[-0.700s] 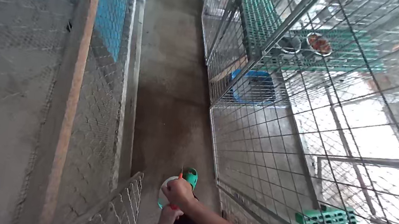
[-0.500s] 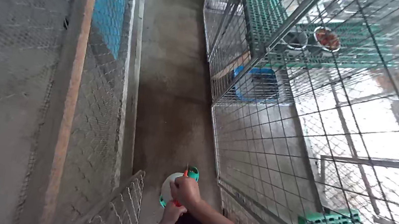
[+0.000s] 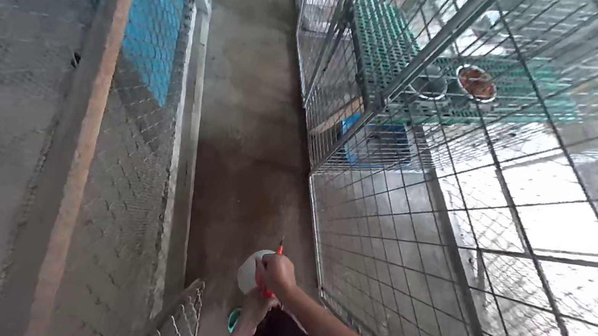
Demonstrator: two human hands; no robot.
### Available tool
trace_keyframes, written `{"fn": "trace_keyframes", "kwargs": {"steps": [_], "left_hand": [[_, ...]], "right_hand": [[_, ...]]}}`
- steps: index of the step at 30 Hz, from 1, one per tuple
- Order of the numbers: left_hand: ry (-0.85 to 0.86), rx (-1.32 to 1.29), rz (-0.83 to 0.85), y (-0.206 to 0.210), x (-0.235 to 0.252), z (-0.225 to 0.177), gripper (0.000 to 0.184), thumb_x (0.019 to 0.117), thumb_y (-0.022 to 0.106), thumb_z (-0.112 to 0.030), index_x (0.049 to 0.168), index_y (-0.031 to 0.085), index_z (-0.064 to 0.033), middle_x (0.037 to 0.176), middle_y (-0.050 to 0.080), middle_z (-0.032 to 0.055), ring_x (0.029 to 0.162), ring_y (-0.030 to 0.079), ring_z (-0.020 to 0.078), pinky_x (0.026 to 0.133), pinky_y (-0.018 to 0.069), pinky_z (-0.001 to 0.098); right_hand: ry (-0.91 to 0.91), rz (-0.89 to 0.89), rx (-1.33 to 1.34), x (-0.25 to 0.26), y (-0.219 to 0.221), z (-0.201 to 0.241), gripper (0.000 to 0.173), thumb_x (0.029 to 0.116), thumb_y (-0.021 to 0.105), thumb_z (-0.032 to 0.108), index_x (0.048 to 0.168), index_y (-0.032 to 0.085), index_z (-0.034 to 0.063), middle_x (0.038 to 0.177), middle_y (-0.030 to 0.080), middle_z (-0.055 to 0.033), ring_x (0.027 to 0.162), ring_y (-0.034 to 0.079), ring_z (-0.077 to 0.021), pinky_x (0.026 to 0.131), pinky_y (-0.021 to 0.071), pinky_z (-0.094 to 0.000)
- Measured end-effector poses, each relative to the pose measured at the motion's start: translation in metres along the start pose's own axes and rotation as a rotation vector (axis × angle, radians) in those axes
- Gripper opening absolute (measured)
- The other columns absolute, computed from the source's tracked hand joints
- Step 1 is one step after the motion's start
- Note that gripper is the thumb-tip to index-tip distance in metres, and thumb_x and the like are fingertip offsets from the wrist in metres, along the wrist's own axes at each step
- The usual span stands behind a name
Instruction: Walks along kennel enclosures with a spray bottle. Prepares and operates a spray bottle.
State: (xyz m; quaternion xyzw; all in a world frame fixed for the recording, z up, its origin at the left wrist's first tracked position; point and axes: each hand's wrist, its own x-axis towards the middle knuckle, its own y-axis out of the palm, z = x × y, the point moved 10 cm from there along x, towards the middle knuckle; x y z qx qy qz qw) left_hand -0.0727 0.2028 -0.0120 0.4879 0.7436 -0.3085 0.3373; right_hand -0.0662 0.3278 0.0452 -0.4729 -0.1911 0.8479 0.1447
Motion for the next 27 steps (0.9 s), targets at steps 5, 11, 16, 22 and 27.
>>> {"fn": "trace_keyframes", "kwargs": {"steps": [5, 11, 16, 22, 27], "left_hand": [[-0.084, 0.101, -0.042, -0.009, 0.017, -0.037, 0.03, 0.0892, 0.075, -0.013, 0.108, 0.068, 0.0085, 0.097, 0.069, 0.0204, 0.089, 0.066, 0.0291, 0.085, 0.0537, 0.0487], [0.081, -0.027, -0.011, -0.004, 0.036, -0.081, 0.026, 0.088, 0.073, -0.004, 0.109, 0.065, 0.0096, 0.087, 0.066, 0.0132, 0.075, 0.062, 0.0175, 0.074, 0.0547, 0.0369], [-0.027, 0.044, 0.017, -0.018, 0.061, -0.08, 0.043, 0.0847, 0.077, -0.008, 0.121, 0.062, 0.0093, 0.106, 0.068, 0.0231, 0.096, 0.065, 0.0309, 0.089, 0.0537, 0.0497], [-0.004, 0.068, 0.116, -0.029, 0.076, -0.108, 0.036, 0.0849, 0.076, -0.002, 0.116, 0.062, 0.0086, 0.097, 0.067, 0.0172, 0.084, 0.065, 0.0227, 0.08, 0.0555, 0.0409], [0.0, 0.126, 0.115, -0.048, 0.104, -0.127, 0.042, 0.0838, 0.078, -0.005, 0.121, 0.062, 0.0084, 0.104, 0.068, 0.0208, 0.091, 0.067, 0.0278, 0.084, 0.0559, 0.0459]], "right_hand": [[-0.05, -0.02, 0.031, -0.008, -0.051, 0.032, 0.047, 0.107, 0.048, 0.04, 0.099, 0.072, 0.0014, 0.1, 0.073, -0.0188, 0.102, 0.07, -0.0362, 0.088, 0.052, -0.0589], [0.039, -0.104, 0.059, 0.031, -0.073, 0.012, 0.047, 0.1074, 0.045, 0.039, 0.101, 0.073, 0.0025, 0.103, 0.073, -0.0194, 0.104, 0.07, -0.037, 0.09, 0.0523, -0.0601], [-0.005, -0.11, 0.053, 0.006, -0.12, 0.065, 0.049, 0.1065, 0.049, 0.043, 0.096, 0.072, 0.0017, 0.095, 0.072, -0.0182, 0.097, 0.07, -0.0359, 0.086, 0.0528, -0.0585], [0.091, -0.149, 0.144, 0.051, -0.122, 0.042, 0.046, 0.107, 0.048, 0.041, 0.101, 0.075, 0.0049, 0.101, 0.074, -0.0177, 0.102, 0.07, -0.0354, 0.09, 0.0527, -0.059], [0.054, -0.036, 0.088, 0.084, -0.132, 0.058, 0.047, 0.1063, 0.048, 0.042, 0.103, 0.074, 0.0026, 0.104, 0.073, -0.0195, 0.106, 0.069, -0.037, 0.091, 0.0524, -0.0601]]}}
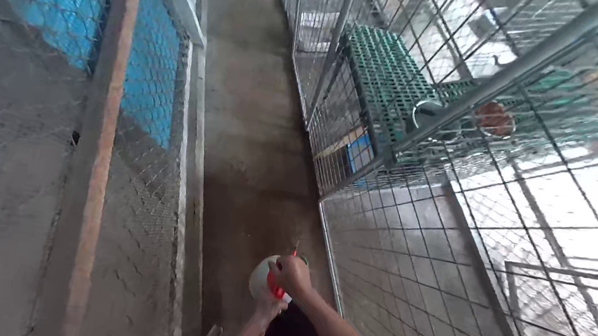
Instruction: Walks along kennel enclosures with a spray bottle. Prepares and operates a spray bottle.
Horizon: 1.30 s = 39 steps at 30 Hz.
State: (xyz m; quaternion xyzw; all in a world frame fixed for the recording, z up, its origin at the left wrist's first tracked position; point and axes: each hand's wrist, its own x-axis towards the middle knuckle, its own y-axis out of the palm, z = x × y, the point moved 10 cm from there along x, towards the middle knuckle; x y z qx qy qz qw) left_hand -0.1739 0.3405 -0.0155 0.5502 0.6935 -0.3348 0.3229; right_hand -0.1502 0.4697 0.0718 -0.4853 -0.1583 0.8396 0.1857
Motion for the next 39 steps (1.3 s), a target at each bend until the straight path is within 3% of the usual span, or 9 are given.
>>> {"fn": "trace_keyframes", "kwargs": {"steps": [3, 5, 9, 14, 20, 26, 30, 33, 39], "left_hand": [[-0.185, 0.117, 0.001, -0.014, 0.016, -0.007, 0.043, 0.0839, 0.079, -0.012, 0.12, 0.064, 0.0065, 0.108, 0.068, 0.0227, 0.098, 0.066, 0.0324, 0.09, 0.0533, 0.0513], [-0.175, 0.137, -0.022, -0.023, 0.029, -0.033, 0.046, 0.0821, 0.08, -0.011, 0.119, 0.063, 0.0085, 0.109, 0.068, 0.0254, 0.1, 0.067, 0.0358, 0.091, 0.0533, 0.0545], [-0.113, 0.202, -0.015, -0.038, 0.05, -0.08, 0.043, 0.089, 0.076, -0.013, 0.123, 0.063, 0.0096, 0.113, 0.068, 0.0256, 0.105, 0.067, 0.035, 0.097, 0.0526, 0.0514], [-0.008, 0.175, -0.095, -0.09, 0.087, -0.159, 0.03, 0.0877, 0.075, -0.008, 0.111, 0.066, 0.0084, 0.095, 0.07, 0.018, 0.084, 0.067, 0.0248, 0.082, 0.0561, 0.0439], [0.062, 0.517, -0.086, -0.126, 0.135, -0.265, 0.042, 0.0946, 0.072, -0.022, 0.123, 0.065, 0.0077, 0.117, 0.068, 0.0274, 0.113, 0.066, 0.0407, 0.103, 0.0489, 0.0575], [0.018, 0.69, -0.108, -0.197, 0.174, -0.353, 0.056, 0.0931, 0.073, -0.044, 0.12, 0.068, 0.0052, 0.115, 0.069, 0.027, 0.11, 0.067, 0.0408, 0.101, 0.0491, 0.0594], [0.087, 0.736, -0.044, -0.262, 0.226, -0.38, 0.045, 0.0928, 0.075, -0.03, 0.117, 0.068, 0.0074, 0.113, 0.069, 0.0282, 0.109, 0.067, 0.0414, 0.099, 0.0507, 0.058], [0.045, 0.706, -0.02, -0.307, 0.271, -0.398, 0.051, 0.087, 0.081, -0.025, 0.121, 0.065, 0.0089, 0.117, 0.067, 0.03, 0.113, 0.065, 0.0425, 0.101, 0.0496, 0.0584], [0.034, 0.773, 0.072, -0.355, 0.333, -0.462, 0.044, 0.0919, 0.074, -0.025, 0.122, 0.067, 0.0062, 0.12, 0.068, 0.0283, 0.117, 0.064, 0.0413, 0.104, 0.0487, 0.0566]], "right_hand": [[-0.058, -0.07, 0.059, -0.009, -0.05, 0.028, 0.049, 0.1064, 0.049, 0.044, 0.095, 0.073, 0.0026, 0.094, 0.072, -0.0178, 0.097, 0.07, -0.0355, 0.087, 0.0527, -0.0585], [-0.054, -0.13, 0.106, 0.015, -0.067, 0.022, 0.049, 0.1064, 0.049, 0.043, 0.093, 0.073, 0.0031, 0.091, 0.072, -0.0172, 0.093, 0.071, -0.0347, 0.084, 0.0534, -0.0576], [-0.012, 0.011, 0.075, 0.081, -0.054, 0.011, 0.046, 0.1075, 0.045, 0.041, 0.109, 0.075, 0.0054, 0.109, 0.074, -0.0187, 0.11, 0.069, -0.0367, 0.095, 0.0518, -0.0607], [-0.133, -0.043, 0.143, 0.103, -0.135, 0.083, 0.045, 0.1067, 0.048, 0.041, 0.103, 0.075, 0.0047, 0.102, 0.074, -0.0172, 0.102, 0.07, -0.035, 0.09, 0.0524, -0.0598], [-0.087, -0.172, 0.228, 0.162, -0.223, 0.104, 0.044, 0.1072, 0.049, 0.038, 0.101, 0.074, 0.0027, 0.104, 0.073, -0.0189, 0.104, 0.069, -0.0351, 0.092, 0.0525, -0.0582], [-0.076, -0.178, 0.331, 0.229, -0.281, 0.152, 0.044, 0.107, 0.05, 0.038, 0.105, 0.074, 0.0016, 0.108, 0.072, -0.0199, 0.106, 0.069, -0.0353, 0.092, 0.0526, -0.0587], [-0.057, -0.145, 0.316, 0.274, -0.303, 0.216, 0.046, 0.1048, 0.053, 0.043, 0.105, 0.074, 0.003, 0.109, 0.073, -0.0202, 0.107, 0.069, -0.0364, 0.093, 0.0524, -0.0604], [-0.009, -0.164, 0.321, 0.295, -0.342, 0.261, 0.05, 0.1044, 0.052, 0.048, 0.104, 0.075, 0.0035, 0.107, 0.073, -0.0196, 0.107, 0.069, -0.0367, 0.093, 0.0525, -0.0604], [0.147, -0.195, 0.442, 0.407, -0.351, 0.275, 0.046, 0.1067, 0.048, 0.041, 0.104, 0.075, 0.0033, 0.105, 0.073, -0.0198, 0.105, 0.069, -0.0359, 0.092, 0.0527, -0.0596]]}}
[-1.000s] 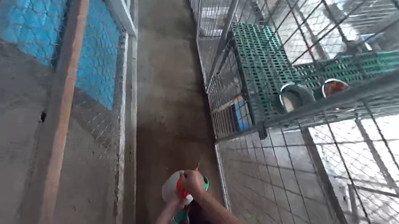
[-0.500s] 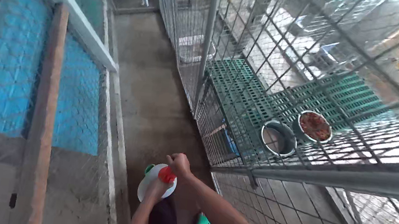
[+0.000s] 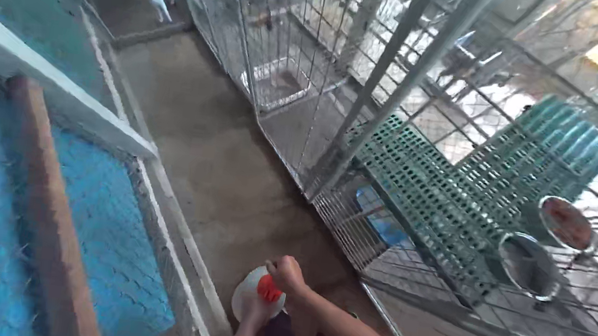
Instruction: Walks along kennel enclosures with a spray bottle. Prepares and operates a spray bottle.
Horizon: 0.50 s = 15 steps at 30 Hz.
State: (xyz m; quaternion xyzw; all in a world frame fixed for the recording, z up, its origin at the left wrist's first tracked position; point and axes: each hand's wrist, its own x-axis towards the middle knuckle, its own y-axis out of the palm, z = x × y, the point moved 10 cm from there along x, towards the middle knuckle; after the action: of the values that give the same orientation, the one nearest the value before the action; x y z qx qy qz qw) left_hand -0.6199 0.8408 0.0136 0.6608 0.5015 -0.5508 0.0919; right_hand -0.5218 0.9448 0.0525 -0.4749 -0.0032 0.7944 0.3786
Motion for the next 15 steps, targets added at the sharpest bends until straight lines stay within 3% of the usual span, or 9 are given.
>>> {"fn": "trace_keyframes", "kwargs": {"steps": [3, 9, 15], "left_hand": [[-0.068, 0.057, 0.114, -0.05, 0.007, -0.024, 0.045, 0.0989, 0.066, -0.024, 0.131, 0.061, 0.0076, 0.133, 0.061, 0.0299, 0.128, 0.057, 0.0423, 0.11, 0.0425, 0.0554], [0.021, 0.082, 0.051, -0.118, 0.095, 0.0, 0.05, 0.0867, 0.081, -0.03, 0.119, 0.068, 0.0066, 0.113, 0.07, 0.0276, 0.11, 0.067, 0.0413, 0.1, 0.0502, 0.059], [0.006, 0.181, 0.148, -0.149, 0.169, -0.032, 0.049, 0.0875, 0.08, -0.033, 0.116, 0.069, 0.0053, 0.113, 0.07, 0.0257, 0.11, 0.067, 0.0394, 0.099, 0.0508, 0.0576]], "right_hand": [[0.063, 0.032, 0.017, 0.053, 0.018, 0.015, 0.045, 0.1054, 0.049, 0.04, 0.106, 0.075, 0.0032, 0.11, 0.073, -0.0207, 0.109, 0.069, -0.0373, 0.094, 0.0522, -0.0612], [-0.045, -0.055, 0.141, 0.083, -0.038, 0.101, 0.045, 0.1057, 0.053, 0.039, 0.1, 0.075, -0.0006, 0.101, 0.073, -0.0215, 0.101, 0.069, -0.0373, 0.092, 0.0518, -0.0592], [0.064, -0.048, 0.174, 0.183, -0.028, 0.08, 0.05, 0.1062, 0.047, 0.04, 0.099, 0.073, -0.0015, 0.103, 0.072, -0.0248, 0.105, 0.069, -0.0413, 0.092, 0.0515, -0.0634]]}}
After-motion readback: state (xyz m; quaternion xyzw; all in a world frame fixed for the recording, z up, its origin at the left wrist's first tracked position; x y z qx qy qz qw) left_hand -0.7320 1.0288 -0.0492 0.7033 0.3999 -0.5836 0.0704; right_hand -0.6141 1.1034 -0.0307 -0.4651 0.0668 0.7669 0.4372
